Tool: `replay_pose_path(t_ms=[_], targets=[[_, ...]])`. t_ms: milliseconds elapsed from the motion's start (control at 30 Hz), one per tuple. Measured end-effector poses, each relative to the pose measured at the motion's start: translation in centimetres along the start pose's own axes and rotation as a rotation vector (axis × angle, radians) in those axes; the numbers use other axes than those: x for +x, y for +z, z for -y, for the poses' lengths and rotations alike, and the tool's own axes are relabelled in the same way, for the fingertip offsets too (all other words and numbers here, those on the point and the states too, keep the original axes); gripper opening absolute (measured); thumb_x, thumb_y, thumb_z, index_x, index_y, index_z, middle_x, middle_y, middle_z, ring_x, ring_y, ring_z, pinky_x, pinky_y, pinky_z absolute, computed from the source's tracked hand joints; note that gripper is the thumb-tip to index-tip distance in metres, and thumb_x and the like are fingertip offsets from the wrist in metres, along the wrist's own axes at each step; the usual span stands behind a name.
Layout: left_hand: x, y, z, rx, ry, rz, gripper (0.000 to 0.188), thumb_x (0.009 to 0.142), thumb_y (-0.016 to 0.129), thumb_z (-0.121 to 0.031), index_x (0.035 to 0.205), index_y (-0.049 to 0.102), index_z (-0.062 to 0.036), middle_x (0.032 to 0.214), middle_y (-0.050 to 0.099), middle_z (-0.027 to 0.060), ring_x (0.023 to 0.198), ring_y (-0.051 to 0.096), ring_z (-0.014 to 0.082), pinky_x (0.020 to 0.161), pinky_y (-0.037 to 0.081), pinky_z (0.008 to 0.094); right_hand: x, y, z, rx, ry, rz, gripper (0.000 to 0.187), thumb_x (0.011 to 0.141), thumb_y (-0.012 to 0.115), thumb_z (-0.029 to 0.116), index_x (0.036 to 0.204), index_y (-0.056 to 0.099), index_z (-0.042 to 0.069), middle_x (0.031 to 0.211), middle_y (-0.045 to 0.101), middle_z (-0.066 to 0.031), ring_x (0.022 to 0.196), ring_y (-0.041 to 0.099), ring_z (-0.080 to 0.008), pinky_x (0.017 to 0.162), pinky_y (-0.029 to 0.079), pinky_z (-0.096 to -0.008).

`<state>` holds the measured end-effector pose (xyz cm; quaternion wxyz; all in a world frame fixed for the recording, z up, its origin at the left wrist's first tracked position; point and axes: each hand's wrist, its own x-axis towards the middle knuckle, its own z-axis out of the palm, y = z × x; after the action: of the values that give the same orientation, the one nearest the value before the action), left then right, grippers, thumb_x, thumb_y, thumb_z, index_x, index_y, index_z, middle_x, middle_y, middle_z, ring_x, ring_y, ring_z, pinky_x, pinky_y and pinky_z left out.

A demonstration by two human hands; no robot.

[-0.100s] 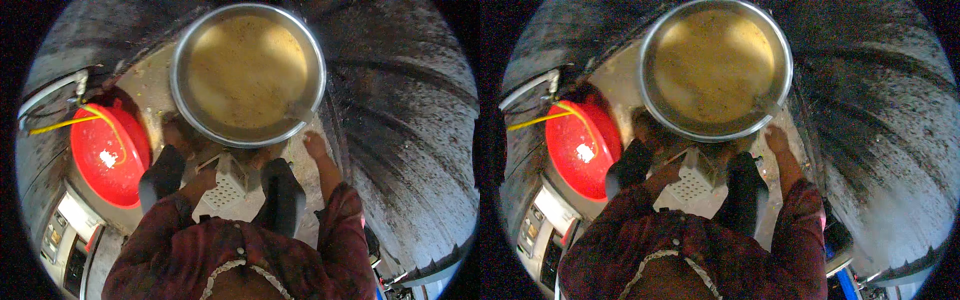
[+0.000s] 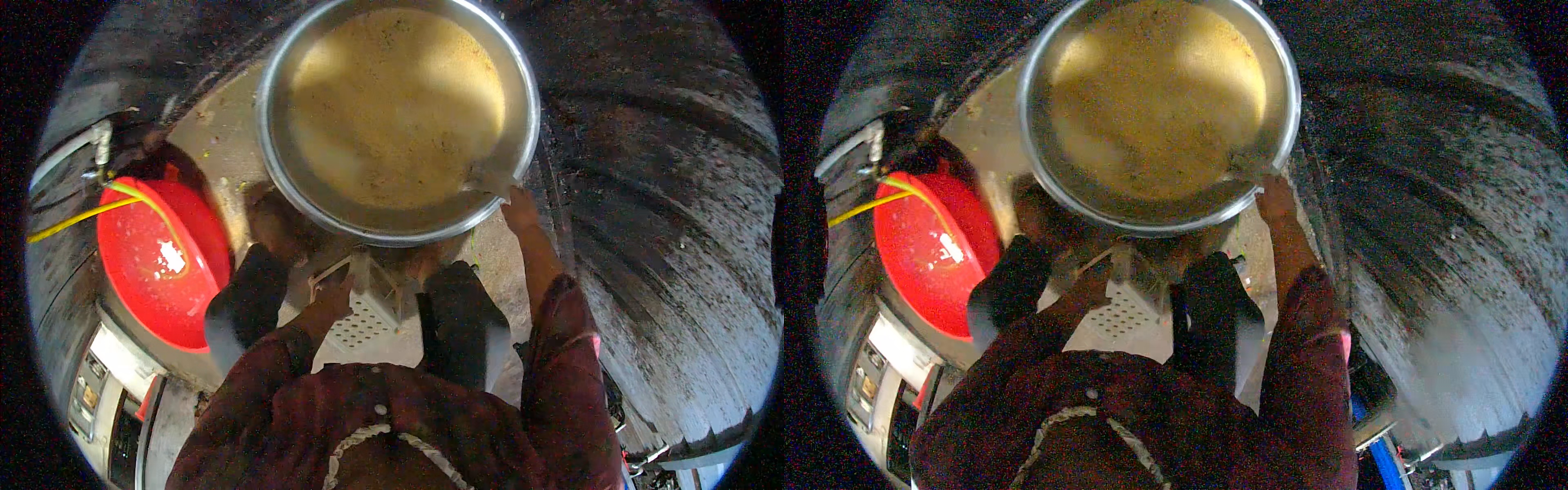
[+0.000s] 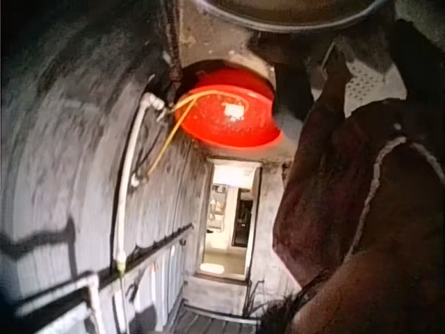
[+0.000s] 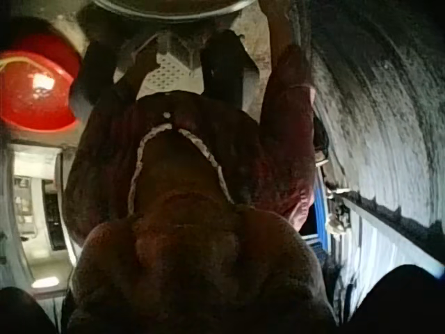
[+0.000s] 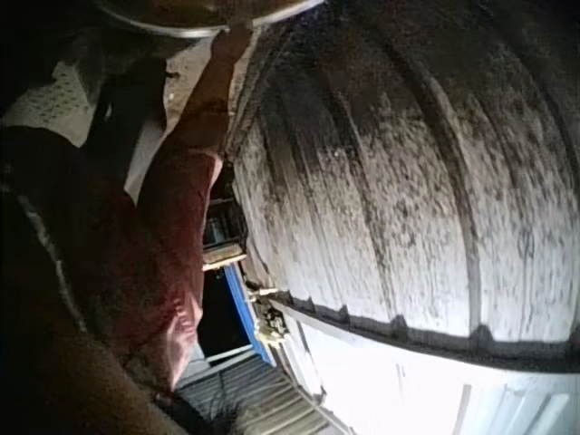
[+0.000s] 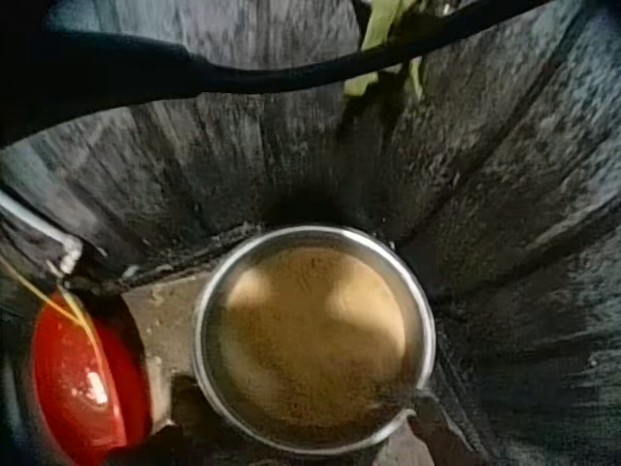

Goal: The person sits on the floor and washes a bundle of thin metal skewers in a large silver basin filled with soapy water. They scrub the skewers by hand, rinse them, and place them into a red plastic basin nearby.

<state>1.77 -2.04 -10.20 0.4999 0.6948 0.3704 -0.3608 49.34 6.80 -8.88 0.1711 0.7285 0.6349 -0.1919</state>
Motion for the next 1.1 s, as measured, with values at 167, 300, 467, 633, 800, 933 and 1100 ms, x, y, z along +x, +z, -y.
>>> replay_pose_path(t_ms=[167, 300, 467, 633, 800, 933, 1100], targets=[[5.9, 13.2, 4.8, -0.185, 0.334, -0.312, 0.072, 0.074, 0.059, -0.042, 0.131, 0.029, -0.0085, 0.125, 0.033, 0.0226, 0.102, 0.048, 0.0337, 0.082, 0.04, 0.0504, 2.7, 3.4, 4.8, -0.293, -0.045, -0.073, 0.054, 0.065, 0.067, 0.024, 0.113, 0.045, 0.016, 0.112, 0.045, -0.0108, 0.109, 0.038, -0.0291, 0.088, 0.03, -0.0477], [10.5, 14.0, 3.4, -0.255, 0.349, -0.002, 0.07, 0.075, 0.058, -0.041, 0.13, 0.03, -0.0069, 0.125, 0.034, 0.0219, 0.105, 0.046, 0.0329, 0.085, 0.038, 0.0485, 5.3, 5.5, 4.2, -0.344, -0.093, 0.052, 0.036, 0.063, 0.066, 0.018, 0.098, 0.055, 0.015, 0.107, 0.051, -0.0083, 0.103, 0.045, -0.0274, 0.081, 0.036, -0.0412], [13.0, 12.4, 0.6, -0.153, 0.429, 0.177, 0.068, 0.077, 0.056, -0.041, 0.129, 0.031, -0.005, 0.126, 0.036, 0.0209, 0.108, 0.044, 0.032, 0.088, 0.036, 0.0462, 6.2, 5.5, 2.9, -0.266, 0.184, 0.188, 0.022, 0.071, 0.057, 0.019, 0.091, 0.057, 0.01, 0.092, 0.059, -0.0122, 0.085, 0.057, -0.0283, 0.07, 0.044, -0.0416], [14.7, 7.5, -0.8, 0.038, 0.523, 0.273, 0.065, 0.078, 0.054, -0.04, 0.128, 0.032, -0.0031, 0.126, 0.037, 0.0199, 0.111, 0.042, 0.031, 0.091, 0.034, 0.0439, 6.0, 4.9, 0.1, -0.101, 0.258, 0.143, 0.021, 0.076, 0.049, 0.019, 0.09, 0.058, 0.005, 0.09, 0.06, -0.0173, 0.087, 0.058, -0.0307, 0.071, 0.048, -0.0404], [12.0, -2.6, -2.0, 0.15, 0.565, 0.186, 0.063, 0.08, 0.052, -0.039, 0.126, 0.034, -0.0012, 0.127, 0.038, 0.019, 0.114, 0.04, 0.0301, 0.095, 0.032, 0.0416, 6.6, 10.0, -4.4, -0.312, -0.013, 0.175, 0.021, 0.071, 0.05, 0.017, 0.086, 0.063, 0.008, 0.087, 0.061, -0.0175, 0.082, 0.06, -0.0305, 0.07, 0.049, -0.0382], [0.8, -10.1, -3.7, -0.032, 0.422, -0.058, 0.062, 0.075, 0.058, -0.034, 0.123, 0.038, -0.0021, 0.123, 0.043, 0.0188, 0.114, 0.041, 0.0302, 0.096, 0.032, 0.0364, 2.8, 5.7, 0.2, -0.14, -0.059, 0.107, 0.022, 0.066, 0.053, 0.02, 0.08, 0.065, 0.008, 0.086, 0.062, -0.0144, 0.08, 0.061, -0.0294, 0.069, 0.049, -0.0373], [-9.8, -13.8, -4.3, -0.086, 0.396, -0.441, 0.052, 0.075, 0.06, -0.014, 0.122, 0.04, -0.0028, 0.111, 0.052, 0.0165, 0.1, 0.052, 0.025, 0.087, 0.04, 0.0333, 3.1, 5.0, 1.7, -0.509, -0.291, 0.484, 0.024, 0.066, 0.056, 0.016, 0.087, 0.065, 0.007, 0.089, 0.063, -0.0129, 0.083, 0.061, -0.0279, 0.067, 0.05, -0.0374]])
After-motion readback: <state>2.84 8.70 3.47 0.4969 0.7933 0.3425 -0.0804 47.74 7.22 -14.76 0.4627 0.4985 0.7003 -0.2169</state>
